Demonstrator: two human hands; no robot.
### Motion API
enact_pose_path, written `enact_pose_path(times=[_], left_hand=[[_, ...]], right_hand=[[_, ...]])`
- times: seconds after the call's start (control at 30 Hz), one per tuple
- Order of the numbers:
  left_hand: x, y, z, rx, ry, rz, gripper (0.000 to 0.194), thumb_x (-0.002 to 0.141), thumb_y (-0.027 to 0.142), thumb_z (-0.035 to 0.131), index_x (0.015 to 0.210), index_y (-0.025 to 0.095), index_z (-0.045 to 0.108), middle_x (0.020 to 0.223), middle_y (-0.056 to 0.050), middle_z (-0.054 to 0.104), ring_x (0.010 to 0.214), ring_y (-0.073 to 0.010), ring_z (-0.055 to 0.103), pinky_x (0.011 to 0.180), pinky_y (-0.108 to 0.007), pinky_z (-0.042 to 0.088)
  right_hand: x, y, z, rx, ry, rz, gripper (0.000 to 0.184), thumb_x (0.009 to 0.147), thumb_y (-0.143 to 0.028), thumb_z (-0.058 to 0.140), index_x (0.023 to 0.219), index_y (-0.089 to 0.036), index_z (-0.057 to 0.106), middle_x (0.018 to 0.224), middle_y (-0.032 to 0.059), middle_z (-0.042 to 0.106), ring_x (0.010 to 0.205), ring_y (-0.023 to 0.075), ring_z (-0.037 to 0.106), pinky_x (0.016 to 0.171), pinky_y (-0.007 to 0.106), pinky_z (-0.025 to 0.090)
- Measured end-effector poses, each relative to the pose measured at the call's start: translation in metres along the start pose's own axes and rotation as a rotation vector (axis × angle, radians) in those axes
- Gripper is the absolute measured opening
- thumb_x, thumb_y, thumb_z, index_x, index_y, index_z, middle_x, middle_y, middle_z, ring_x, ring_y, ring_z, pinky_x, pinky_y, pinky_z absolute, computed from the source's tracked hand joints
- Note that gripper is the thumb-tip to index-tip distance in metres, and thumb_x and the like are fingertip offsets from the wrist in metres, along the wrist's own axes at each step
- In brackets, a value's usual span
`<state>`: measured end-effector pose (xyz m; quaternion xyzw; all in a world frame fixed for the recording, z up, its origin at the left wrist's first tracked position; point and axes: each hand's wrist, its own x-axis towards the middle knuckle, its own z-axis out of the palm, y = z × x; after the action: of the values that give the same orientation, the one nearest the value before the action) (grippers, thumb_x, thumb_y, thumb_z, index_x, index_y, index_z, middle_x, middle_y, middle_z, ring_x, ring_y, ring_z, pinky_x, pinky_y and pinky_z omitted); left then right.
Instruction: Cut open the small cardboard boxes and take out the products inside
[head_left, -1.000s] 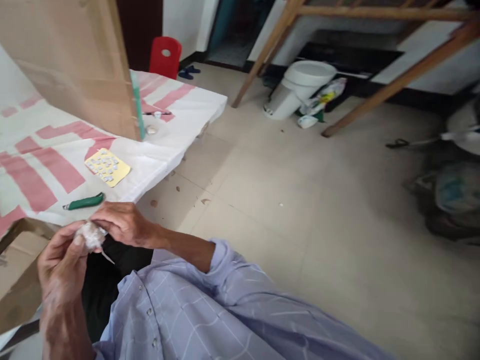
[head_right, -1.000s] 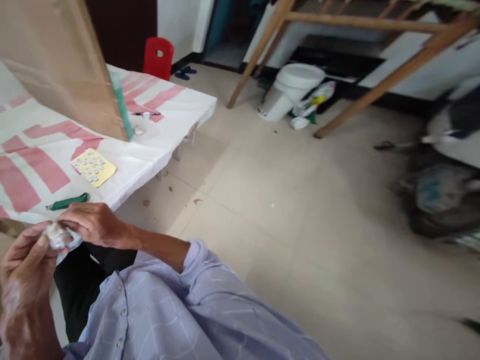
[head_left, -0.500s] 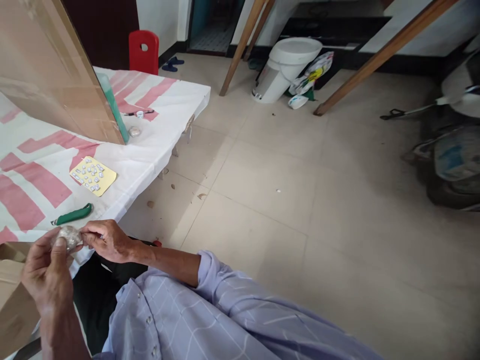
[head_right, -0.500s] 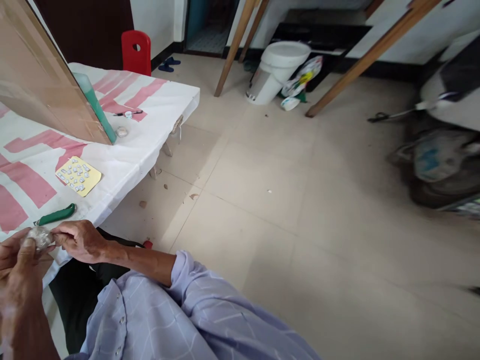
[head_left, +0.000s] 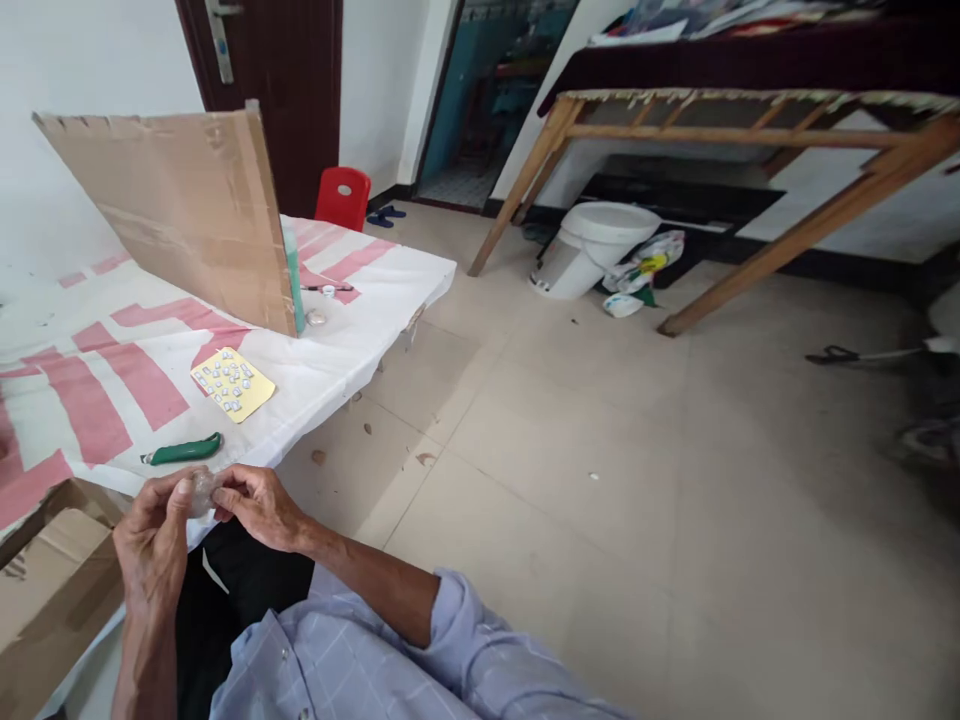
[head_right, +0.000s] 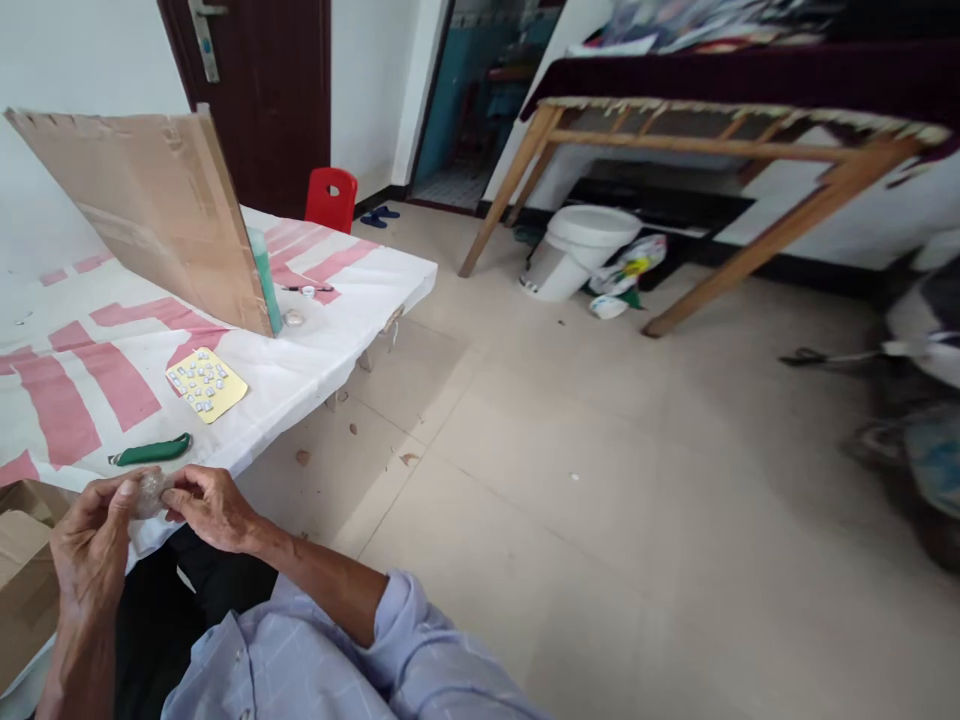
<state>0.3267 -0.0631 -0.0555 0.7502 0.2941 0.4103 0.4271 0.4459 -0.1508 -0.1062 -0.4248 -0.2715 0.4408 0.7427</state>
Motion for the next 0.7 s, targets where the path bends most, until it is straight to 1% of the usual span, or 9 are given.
enact_pose_path(times=[0.1, 0.2, 0.37, 0.43, 0.5, 0.57, 0.6, 0.63, 0.7], left_hand=[[0.003, -0.006, 0.003, -0.206, 0.070, -0.134, 0.040, 0.077, 0.052, 0.097, 0.088, 0.018, 0.080, 0.093, -0.008, 0.087, 0.080, -0.0223, 0.080, 0.074, -0.031, 0.065], [0.004, -0.010, 0.008, -0.309, 0.064, -0.195, 0.038, 0.074, 0.048, 0.101, 0.087, 0.018, 0.081, 0.093, -0.009, 0.087, 0.080, -0.0218, 0.080, 0.072, -0.029, 0.064], [-0.002, -0.011, 0.025, -0.381, 0.007, -0.177, 0.039, 0.080, 0.053, 0.098, 0.084, 0.019, 0.078, 0.092, -0.008, 0.086, 0.082, -0.0225, 0.080, 0.076, -0.032, 0.065], [-0.004, -0.012, 0.031, -0.400, -0.044, -0.173, 0.041, 0.086, 0.057, 0.094, 0.089, 0.019, 0.078, 0.094, -0.008, 0.085, 0.084, -0.0222, 0.079, 0.079, -0.033, 0.066], [-0.006, -0.014, 0.035, -0.392, -0.105, -0.170, 0.043, 0.090, 0.060, 0.089, 0.099, 0.020, 0.080, 0.098, -0.009, 0.084, 0.086, -0.0225, 0.079, 0.078, -0.033, 0.065], [-0.009, -0.017, 0.034, -0.317, -0.142, -0.157, 0.045, 0.091, 0.059, 0.089, 0.115, 0.022, 0.082, 0.103, -0.010, 0.084, 0.089, -0.0240, 0.079, 0.073, -0.031, 0.064], [-0.012, -0.019, 0.032, -0.266, -0.152, -0.147, 0.048, 0.091, 0.057, 0.089, 0.124, 0.023, 0.082, 0.107, -0.011, 0.084, 0.092, -0.0250, 0.080, 0.072, -0.030, 0.063], [-0.015, -0.019, 0.028, -0.216, -0.163, -0.133, 0.050, 0.091, 0.053, 0.089, 0.131, 0.025, 0.081, 0.110, -0.011, 0.083, 0.094, -0.0258, 0.080, 0.071, -0.030, 0.063], [-0.023, -0.019, 0.017, -0.153, -0.199, -0.083, 0.042, 0.095, 0.045, 0.085, 0.133, 0.027, 0.080, 0.113, -0.011, 0.083, 0.097, -0.0256, 0.081, 0.073, -0.030, 0.064]], right_hand=[[0.003, 0.000, -0.003, -0.022, -0.009, -0.014, 0.057, 0.070, -0.067, 0.098, 0.091, -0.020, 0.074, 0.079, -0.0026, 0.073, 0.065, 0.0129, 0.067, 0.068, 0.029, 0.059], [0.009, 0.006, -0.009, -0.017, -0.050, -0.014, 0.059, 0.070, -0.070, 0.098, 0.084, -0.020, 0.070, 0.069, -0.0037, 0.070, 0.058, 0.0123, 0.064, 0.064, 0.029, 0.057], [0.010, 0.016, -0.025, 0.008, -0.093, -0.025, 0.065, 0.072, -0.077, 0.094, 0.073, -0.023, 0.059, 0.061, -0.0040, 0.066, 0.051, 0.0120, 0.059, 0.057, 0.028, 0.052], [0.008, 0.013, -0.036, -0.056, -0.099, -0.034, 0.062, 0.076, -0.075, 0.092, 0.072, -0.023, 0.059, 0.061, -0.0031, 0.066, 0.052, 0.0120, 0.058, 0.059, 0.029, 0.053], [0.009, 0.005, -0.052, -0.158, -0.100, -0.051, 0.058, 0.081, -0.073, 0.089, 0.074, -0.023, 0.061, 0.062, -0.0024, 0.066, 0.054, 0.0123, 0.058, 0.061, 0.029, 0.055], [0.019, -0.008, -0.074, -0.283, -0.056, -0.095, 0.054, 0.086, -0.072, 0.084, 0.078, -0.023, 0.064, 0.065, -0.0020, 0.067, 0.057, 0.0128, 0.059, 0.063, 0.028, 0.056], [0.028, -0.017, -0.087, -0.360, -0.003, -0.126, 0.052, 0.088, -0.072, 0.081, 0.080, -0.023, 0.065, 0.066, -0.0020, 0.068, 0.059, 0.0132, 0.060, 0.063, 0.028, 0.056], [0.041, -0.025, -0.100, -0.446, 0.070, -0.163, 0.051, 0.090, -0.072, 0.077, 0.082, -0.023, 0.066, 0.067, -0.0016, 0.068, 0.061, 0.0137, 0.061, 0.064, 0.028, 0.056], [0.073, -0.043, -0.126, -0.717, 0.276, -0.206, 0.048, 0.093, -0.069, 0.069, 0.079, -0.023, 0.063, 0.067, -0.0010, 0.067, 0.062, 0.0141, 0.062, 0.066, 0.028, 0.057]])
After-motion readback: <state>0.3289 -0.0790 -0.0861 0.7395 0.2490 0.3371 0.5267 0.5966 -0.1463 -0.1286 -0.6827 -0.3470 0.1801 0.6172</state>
